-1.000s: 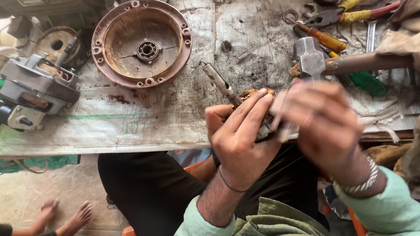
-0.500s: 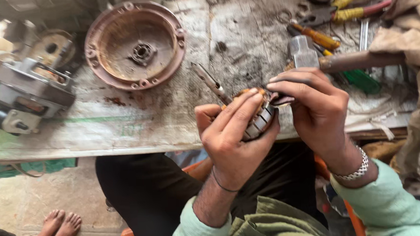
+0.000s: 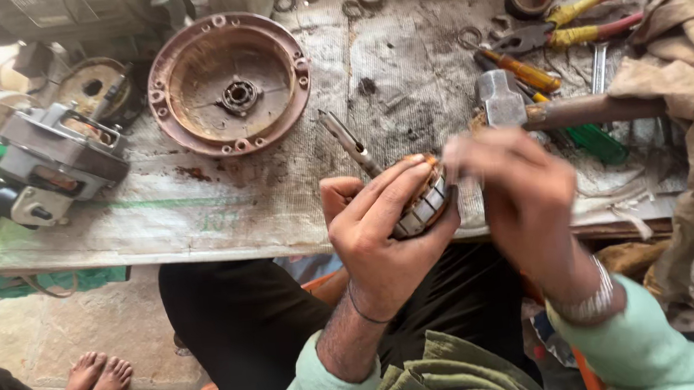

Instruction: The person uses a small hammer and a metal punch to tap and adjust components on a motor armature. They then pick up a motor housing and use a scraper to remove residue from its inner surface.

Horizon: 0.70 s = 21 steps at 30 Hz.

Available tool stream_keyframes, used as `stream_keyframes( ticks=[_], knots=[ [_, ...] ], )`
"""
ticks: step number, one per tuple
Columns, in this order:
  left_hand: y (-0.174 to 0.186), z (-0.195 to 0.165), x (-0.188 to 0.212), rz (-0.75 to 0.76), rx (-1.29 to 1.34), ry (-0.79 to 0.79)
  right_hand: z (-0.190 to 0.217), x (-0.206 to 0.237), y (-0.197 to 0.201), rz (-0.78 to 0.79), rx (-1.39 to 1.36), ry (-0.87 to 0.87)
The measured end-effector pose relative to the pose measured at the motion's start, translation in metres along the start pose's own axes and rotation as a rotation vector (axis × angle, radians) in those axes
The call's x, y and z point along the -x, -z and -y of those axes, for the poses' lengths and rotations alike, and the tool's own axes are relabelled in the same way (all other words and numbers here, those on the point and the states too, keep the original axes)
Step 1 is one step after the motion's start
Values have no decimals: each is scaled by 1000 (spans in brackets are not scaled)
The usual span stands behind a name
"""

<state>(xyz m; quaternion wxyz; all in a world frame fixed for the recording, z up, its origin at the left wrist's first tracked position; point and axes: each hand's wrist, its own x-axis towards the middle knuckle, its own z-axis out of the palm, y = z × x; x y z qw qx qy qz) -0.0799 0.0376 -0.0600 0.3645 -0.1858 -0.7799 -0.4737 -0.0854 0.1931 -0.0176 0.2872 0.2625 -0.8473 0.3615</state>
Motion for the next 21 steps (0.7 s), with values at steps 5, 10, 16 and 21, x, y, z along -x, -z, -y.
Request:
stream_keyframes(
  ticks=[5,10,16,21],
  knots=[
    [-1,-2,3,6,-9,4,-8,8,3,-12,111,77],
    [-3,1,2,13,-31,2,-17,19,-2,-39,89,207],
    [-6,2,5,10,-29,-31,-10,15,-2,-44,98,270],
    [-5,2,6,8,-42,-30,2,6,-3,-64,183,204]
  ],
)
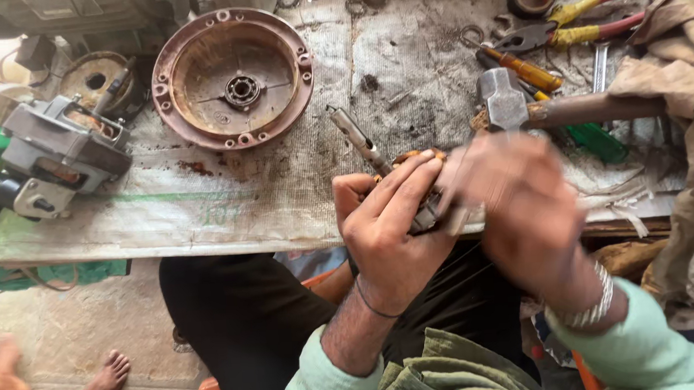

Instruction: The person uses a small hammer and a metal punch to tap and adjust components on a motor armature. They then pick up a motor housing and use a scraper to remove residue from its inner surface.

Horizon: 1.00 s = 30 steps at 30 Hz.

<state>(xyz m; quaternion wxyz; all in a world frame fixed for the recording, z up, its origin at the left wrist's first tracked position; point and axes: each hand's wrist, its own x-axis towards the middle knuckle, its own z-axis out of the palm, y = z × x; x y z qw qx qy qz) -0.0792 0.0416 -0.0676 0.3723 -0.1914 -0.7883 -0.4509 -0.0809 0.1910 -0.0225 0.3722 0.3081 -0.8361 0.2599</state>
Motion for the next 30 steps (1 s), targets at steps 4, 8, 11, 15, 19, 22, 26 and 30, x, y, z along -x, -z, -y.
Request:
stream_keyframes(
  ticks=[4,8,11,15,19,22,26,30],
  knots=[
    [2,-3,0,20,22,30,-1,-9,2,13,59,-6],
    [4,0,-4,6,7,10,-13,-11,1,-35,116,-105],
    [6,4,-5,20,29,24,-15,0,5,-61,-73,-258],
    [13,17,-7,43,117,7,-16,13,6,-69,-180,-326],
    [22,32,-9,86,194,19,-17,16,4,-63,-224,-378],
    [24,37,-8,93,213,25,-16,17,4,-50,-245,-403],
    [22,36,-6,91,215,21,-14,21,6,-39,-317,-480],
    [21,37,-6,94,156,12,-17,24,-2,-70,-524,-602]
  ],
)
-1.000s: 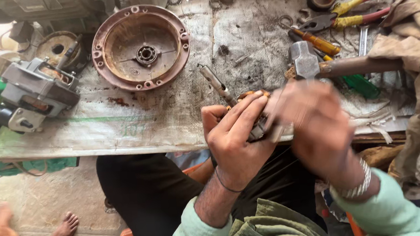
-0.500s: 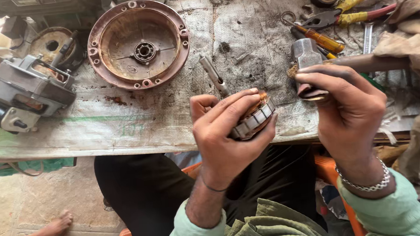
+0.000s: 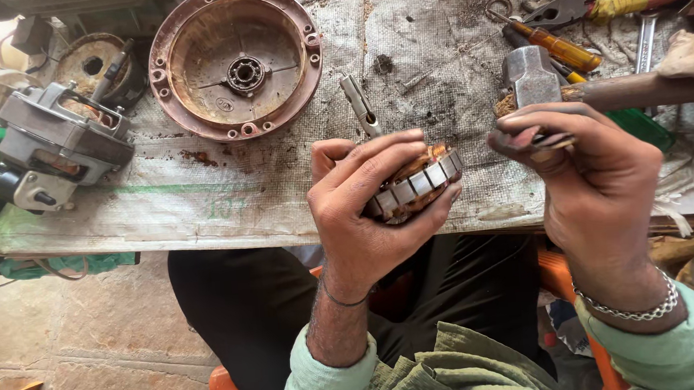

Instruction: The person uses a small hammer and a metal punch to tap and adjust components on a motor armature. They then pick up a motor housing and use a scraper to remove residue from its inner surface.

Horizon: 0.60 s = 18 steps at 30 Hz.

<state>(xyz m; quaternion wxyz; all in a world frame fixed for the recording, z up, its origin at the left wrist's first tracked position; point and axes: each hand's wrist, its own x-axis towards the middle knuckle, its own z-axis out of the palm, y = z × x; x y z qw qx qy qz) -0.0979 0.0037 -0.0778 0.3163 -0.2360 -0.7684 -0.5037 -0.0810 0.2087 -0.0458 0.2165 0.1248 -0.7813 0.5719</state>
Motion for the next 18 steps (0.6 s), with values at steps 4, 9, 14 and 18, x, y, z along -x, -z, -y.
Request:
stream_keyframes(
  ticks=[4,9,14,18],
  knots=[
    [-2,1,0,-24,-50,3,-7,3,-3,-7,-66,-63],
    [-5,0,3,-27,-49,28,-19,9,2,36,-134,-25],
    [-5,0,5,-12,-32,51,-33,10,7,2,-421,-178],
    [-6,1,6,-11,-40,46,-36,10,9,16,-522,-196]
  ],
)
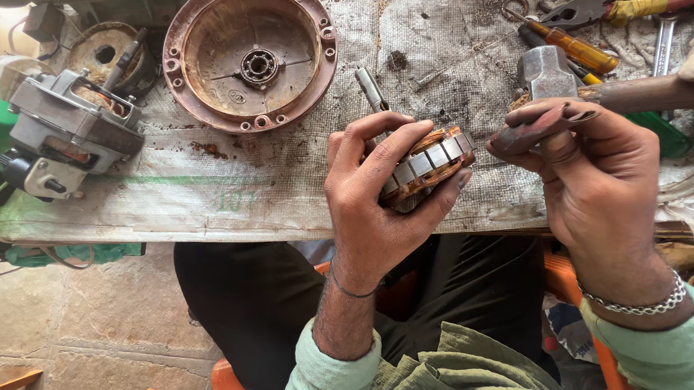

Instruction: The person uses a small hammer and a metal punch to tap and adjust components on a motor armature. They then pick up a motor housing and use a scraper to remove residue from its inner surface.

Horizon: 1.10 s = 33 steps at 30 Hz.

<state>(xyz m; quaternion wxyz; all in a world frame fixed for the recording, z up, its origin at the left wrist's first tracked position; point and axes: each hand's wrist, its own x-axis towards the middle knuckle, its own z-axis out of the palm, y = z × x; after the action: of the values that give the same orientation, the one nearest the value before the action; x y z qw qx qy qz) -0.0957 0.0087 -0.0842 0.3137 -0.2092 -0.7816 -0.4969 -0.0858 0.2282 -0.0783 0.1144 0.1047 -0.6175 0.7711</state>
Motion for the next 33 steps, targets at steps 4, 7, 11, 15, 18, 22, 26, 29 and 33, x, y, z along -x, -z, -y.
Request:
stream_keyframes(
  ticks=[4,7,11,15,18,22,26,29,33],
  knots=[
    [2,0,1,-5,-6,-6,-1,0,4,11,-210,-129],
    [3,0,1,-8,-22,-9,-2,-2,12,-13,-320,-259],
    [2,-2,0,-3,-40,-9,1,-5,20,-29,-417,-339],
    [1,-5,-1,-7,-51,-25,7,-6,12,-29,-385,-307],
    [0,-7,-1,-6,-66,-44,15,-4,-5,-43,4,-95],
    [-3,-11,-1,-27,-89,-83,28,-5,-27,10,871,441],
    [-7,-18,0,-22,-83,-122,35,-7,-42,58,983,554],
    [-7,-21,1,-12,-79,-121,36,-4,-47,75,1040,650],
    [-10,-24,1,-5,-98,-123,35,-4,-46,99,1104,726]
  ],
)
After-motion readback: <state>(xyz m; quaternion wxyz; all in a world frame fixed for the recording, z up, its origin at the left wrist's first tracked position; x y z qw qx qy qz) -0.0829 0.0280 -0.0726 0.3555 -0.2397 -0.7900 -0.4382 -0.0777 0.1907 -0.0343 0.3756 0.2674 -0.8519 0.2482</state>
